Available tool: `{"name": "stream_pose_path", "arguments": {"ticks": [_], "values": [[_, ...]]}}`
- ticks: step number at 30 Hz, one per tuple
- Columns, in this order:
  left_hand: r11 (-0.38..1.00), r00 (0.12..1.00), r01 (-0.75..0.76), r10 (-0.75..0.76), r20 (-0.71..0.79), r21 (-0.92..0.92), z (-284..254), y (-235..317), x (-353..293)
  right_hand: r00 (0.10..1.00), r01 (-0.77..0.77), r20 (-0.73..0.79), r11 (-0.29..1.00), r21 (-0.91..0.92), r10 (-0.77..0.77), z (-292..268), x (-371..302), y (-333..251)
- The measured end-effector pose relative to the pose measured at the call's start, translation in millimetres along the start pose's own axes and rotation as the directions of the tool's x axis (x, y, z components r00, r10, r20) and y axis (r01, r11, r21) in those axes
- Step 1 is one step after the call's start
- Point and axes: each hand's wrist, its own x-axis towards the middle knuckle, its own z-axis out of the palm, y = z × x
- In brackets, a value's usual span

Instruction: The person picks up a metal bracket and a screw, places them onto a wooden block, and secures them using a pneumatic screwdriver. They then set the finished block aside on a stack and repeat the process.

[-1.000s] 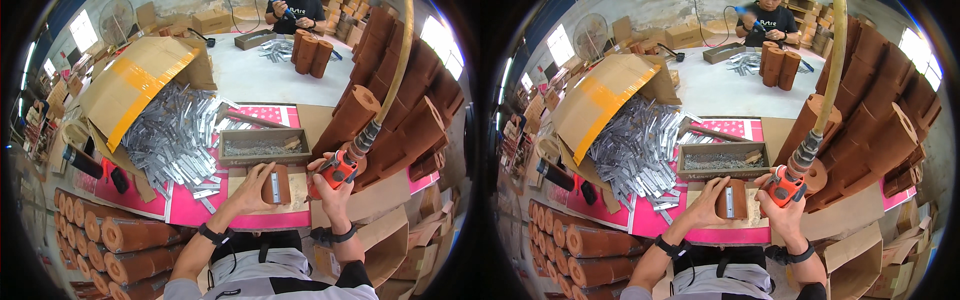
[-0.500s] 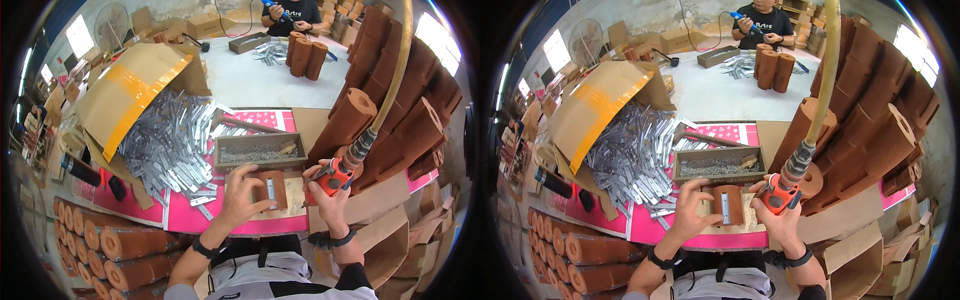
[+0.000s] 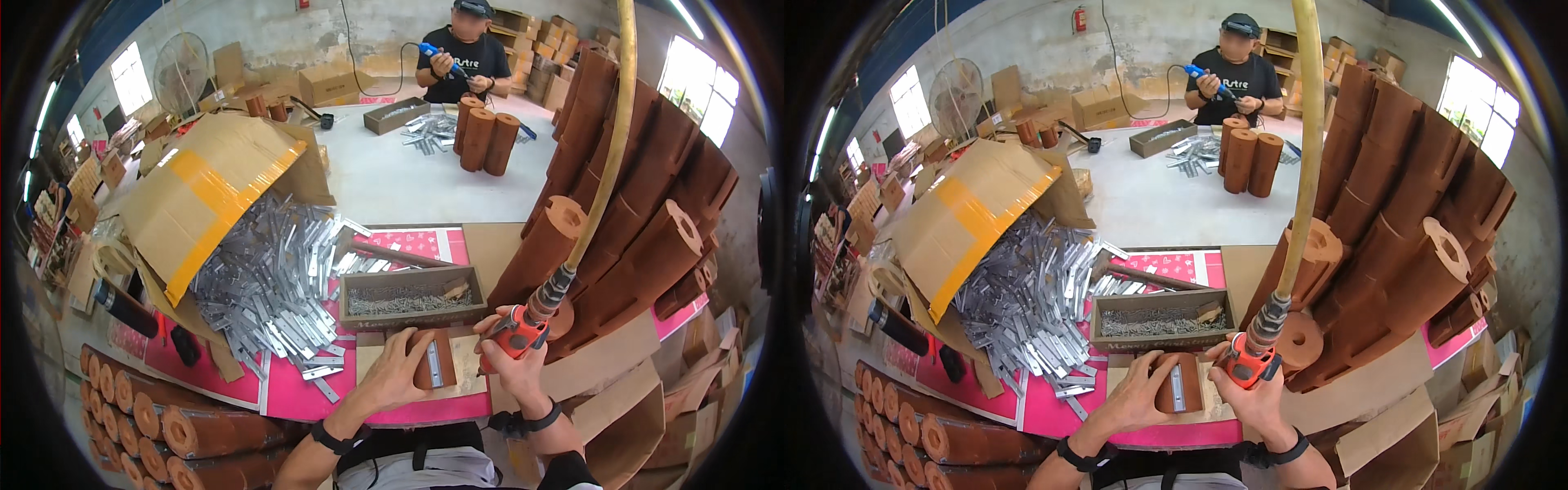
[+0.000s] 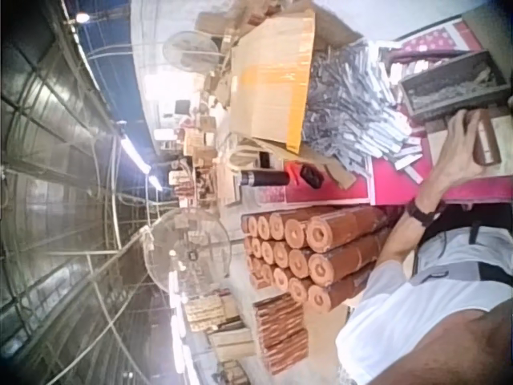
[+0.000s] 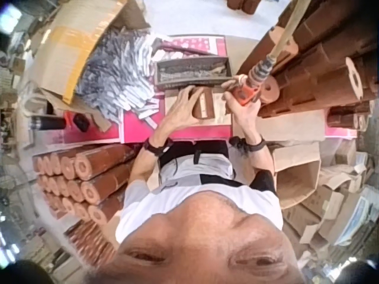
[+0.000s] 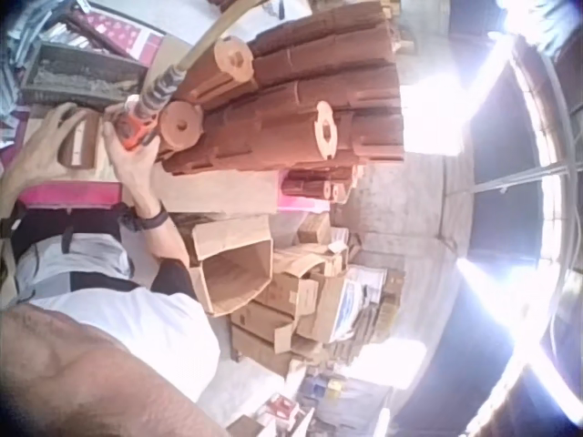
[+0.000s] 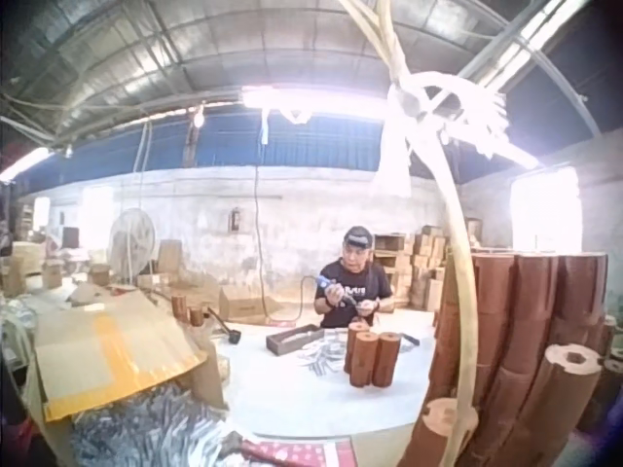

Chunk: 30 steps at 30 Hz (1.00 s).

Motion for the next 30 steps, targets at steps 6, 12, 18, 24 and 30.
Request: {"name": "stream_pose_path", "arguments": {"ticks": [6, 12, 18, 24, 30], "values": [[1.0, 0.999, 0.022, -0.023, -0.03, -0.019, -0.5, -3.0, 3.6, 1.0, 0.003, 0.008, 1.0, -0.007, -0.003, -0.5, 6.3, 1.5], [0.995, 0.974, -0.069, 0.051, -0.222, -0.071, -32.2, -16.8, 11.6, 1.0, 0.0, -0.01, 1.0, 0.029, 0.001, -0.4, 1.6, -10.5], [0.975, 0.961, 0.221, -0.22, -0.165, -0.013, -34.0, -92.5, 83.4, 0.999, -0.017, -0.048, 0.998, 0.065, 0.02, 0.5, -4.0, -25.1], [0.915, 0.915, 0.394, -0.4, 0.057, 0.086, -21.4, -117.3, 100.5, 0.995, 0.014, -0.101, 0.999, 0.037, -0.01, -1.7, -9.7, -30.7], [0.905, 0.902, 0.416, -0.423, 0.091, 0.085, -23.2, -112.6, 102.6, 0.992, -0.019, -0.121, 0.999, 0.047, 0.025, -1.5, -8.8, -33.8]]}}
